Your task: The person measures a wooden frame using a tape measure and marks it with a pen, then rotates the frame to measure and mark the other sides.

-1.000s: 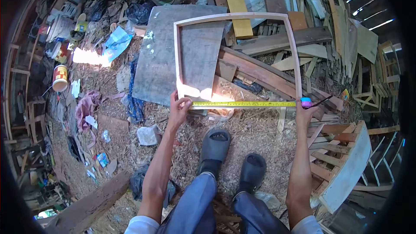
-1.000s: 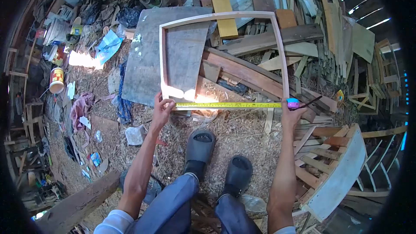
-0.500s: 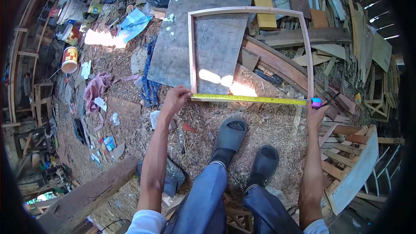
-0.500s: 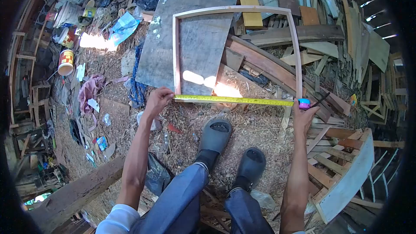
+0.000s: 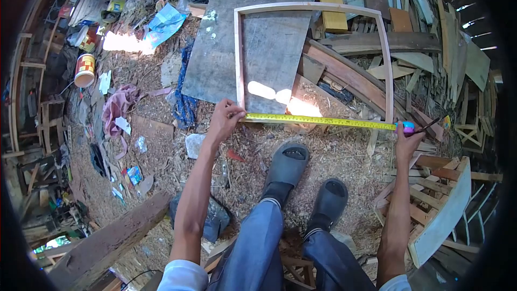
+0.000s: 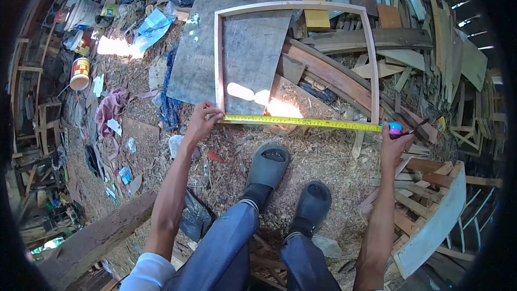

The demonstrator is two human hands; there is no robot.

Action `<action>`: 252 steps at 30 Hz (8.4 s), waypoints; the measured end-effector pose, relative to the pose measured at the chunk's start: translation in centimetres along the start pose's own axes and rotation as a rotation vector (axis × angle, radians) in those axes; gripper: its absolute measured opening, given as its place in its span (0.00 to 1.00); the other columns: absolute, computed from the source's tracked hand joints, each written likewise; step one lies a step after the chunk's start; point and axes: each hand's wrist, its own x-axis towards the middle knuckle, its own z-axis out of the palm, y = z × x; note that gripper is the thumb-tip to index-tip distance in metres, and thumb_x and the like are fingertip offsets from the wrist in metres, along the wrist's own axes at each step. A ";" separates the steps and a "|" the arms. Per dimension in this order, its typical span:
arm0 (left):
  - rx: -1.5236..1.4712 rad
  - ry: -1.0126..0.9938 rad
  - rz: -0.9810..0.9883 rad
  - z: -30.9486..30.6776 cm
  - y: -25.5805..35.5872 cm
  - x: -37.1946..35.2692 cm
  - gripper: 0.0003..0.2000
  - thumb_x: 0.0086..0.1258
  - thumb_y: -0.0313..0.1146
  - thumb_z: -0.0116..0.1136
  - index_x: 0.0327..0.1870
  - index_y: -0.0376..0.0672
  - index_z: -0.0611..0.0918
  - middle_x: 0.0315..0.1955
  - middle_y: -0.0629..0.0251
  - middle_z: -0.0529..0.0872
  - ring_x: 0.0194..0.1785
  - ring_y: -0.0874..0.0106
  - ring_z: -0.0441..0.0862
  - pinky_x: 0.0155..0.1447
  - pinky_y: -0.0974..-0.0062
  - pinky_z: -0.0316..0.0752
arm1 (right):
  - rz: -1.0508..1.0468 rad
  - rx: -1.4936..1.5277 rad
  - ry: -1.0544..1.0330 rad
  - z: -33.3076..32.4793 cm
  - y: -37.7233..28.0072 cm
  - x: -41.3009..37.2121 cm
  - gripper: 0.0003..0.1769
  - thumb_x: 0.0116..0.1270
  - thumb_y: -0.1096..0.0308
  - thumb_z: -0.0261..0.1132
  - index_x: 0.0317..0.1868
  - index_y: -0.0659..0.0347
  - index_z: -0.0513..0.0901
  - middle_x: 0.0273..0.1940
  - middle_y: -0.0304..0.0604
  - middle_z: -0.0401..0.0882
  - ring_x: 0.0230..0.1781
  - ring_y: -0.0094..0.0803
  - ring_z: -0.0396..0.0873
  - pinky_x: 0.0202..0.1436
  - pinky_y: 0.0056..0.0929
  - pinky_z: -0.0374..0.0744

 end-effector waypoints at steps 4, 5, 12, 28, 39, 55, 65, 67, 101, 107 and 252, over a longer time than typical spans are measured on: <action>0.156 -0.086 0.072 0.0 -0.3 1.8 0.06 0.56 0.35 0.63 0.32 0.46 0.86 0.35 0.65 0.73 0.44 0.63 0.66 0.52 0.68 0.62 | 0.005 0.076 -0.037 1.0 0.3 0.7 0.35 0.55 0.54 0.69 0.49 0.71 0.60 0.46 0.56 0.68 0.47 0.42 0.69 0.53 0.35 0.68; 0.159 -0.068 0.119 0.1 -0.4 2.1 0.06 0.55 0.35 0.63 0.31 0.47 0.86 0.34 0.65 0.73 0.42 0.63 0.66 0.50 0.67 0.63 | -0.008 0.143 -0.058 1.3 0.3 0.9 0.37 0.55 0.53 0.69 0.50 0.71 0.59 0.46 0.57 0.68 0.48 0.43 0.69 0.54 0.36 0.67; 0.279 -0.159 0.139 -0.7 -0.4 2.6 0.06 0.54 0.35 0.64 0.30 0.46 0.86 0.34 0.65 0.71 0.42 0.64 0.66 0.51 0.66 0.62 | -0.089 0.114 -0.060 2.4 0.3 0.4 0.35 0.55 0.55 0.69 0.49 0.73 0.60 0.45 0.53 0.69 0.47 0.40 0.68 0.54 0.33 0.65; -0.075 -0.264 -0.058 -0.3 0.3 2.2 0.06 0.59 0.29 0.59 0.34 0.35 0.83 0.47 0.57 0.72 0.39 0.64 0.78 0.41 0.72 0.73 | -0.092 0.046 -0.152 1.4 -0.4 1.2 0.33 0.49 0.57 0.72 0.44 0.69 0.63 0.39 0.58 0.73 0.41 0.51 0.74 0.45 0.42 0.71; 0.002 -0.249 -0.019 0.0 -0.5 2.3 0.07 0.57 0.30 0.61 0.33 0.37 0.83 0.46 0.54 0.73 0.47 0.58 0.74 0.51 0.67 0.68 | -0.071 0.156 -0.110 1.3 2.1 3.6 0.32 0.48 0.59 0.73 0.45 0.67 0.66 0.44 0.52 0.75 0.43 0.43 0.75 0.47 0.38 0.72; 0.023 -0.226 -0.024 -0.3 -0.3 1.9 0.07 0.57 0.31 0.62 0.33 0.38 0.84 0.46 0.55 0.73 0.48 0.58 0.75 0.51 0.67 0.68 | -0.073 0.077 -0.224 0.9 1.3 3.5 0.30 0.49 0.60 0.72 0.43 0.67 0.66 0.40 0.50 0.78 0.40 0.42 0.78 0.45 0.36 0.74; 0.006 -0.248 -0.001 -0.5 -0.6 2.2 0.06 0.57 0.30 0.62 0.33 0.40 0.83 0.47 0.55 0.72 0.49 0.59 0.74 0.51 0.65 0.68 | -0.072 0.092 -0.240 0.6 2.0 4.1 0.29 0.47 0.63 0.72 0.43 0.68 0.66 0.40 0.49 0.79 0.41 0.40 0.78 0.46 0.34 0.75; -0.050 -0.289 -0.086 -0.7 -0.1 2.2 0.07 0.57 0.31 0.63 0.34 0.39 0.83 0.48 0.55 0.72 0.50 0.59 0.73 0.52 0.65 0.68 | -0.070 0.046 -0.226 0.8 2.2 4.2 0.30 0.46 0.63 0.72 0.43 0.68 0.66 0.41 0.49 0.79 0.41 0.40 0.78 0.47 0.34 0.75; -0.008 -0.296 -0.050 -0.2 -0.8 2.1 0.06 0.58 0.30 0.61 0.33 0.39 0.82 0.48 0.54 0.70 0.51 0.58 0.72 0.54 0.66 0.67 | 0.161 0.098 -0.276 3.2 6.6 -1.4 0.39 0.42 0.73 0.74 0.52 0.66 0.59 0.50 0.51 0.68 0.52 0.38 0.70 0.55 0.31 0.70; 0.024 -0.295 -0.024 -0.2 -1.1 2.1 0.06 0.59 0.30 0.60 0.33 0.38 0.82 0.49 0.55 0.70 0.50 0.58 0.73 0.54 0.66 0.67 | 0.176 0.506 -0.276 2.9 7.7 -0.3 0.35 0.46 0.81 0.71 0.52 0.63 0.60 0.49 0.45 0.69 0.48 0.30 0.72 0.50 0.29 0.75; 0.101 -0.379 -0.073 -1.3 -0.1 2.6 0.08 0.58 0.30 0.61 0.32 0.35 0.81 0.47 0.55 0.70 0.42 0.65 0.77 0.50 0.66 0.70 | 0.082 -0.297 -0.177 0.0 -1.0 3.0 0.40 0.48 0.34 0.64 0.41 0.67 0.72 0.36 0.49 0.79 0.38 0.41 0.79 0.43 0.35 0.74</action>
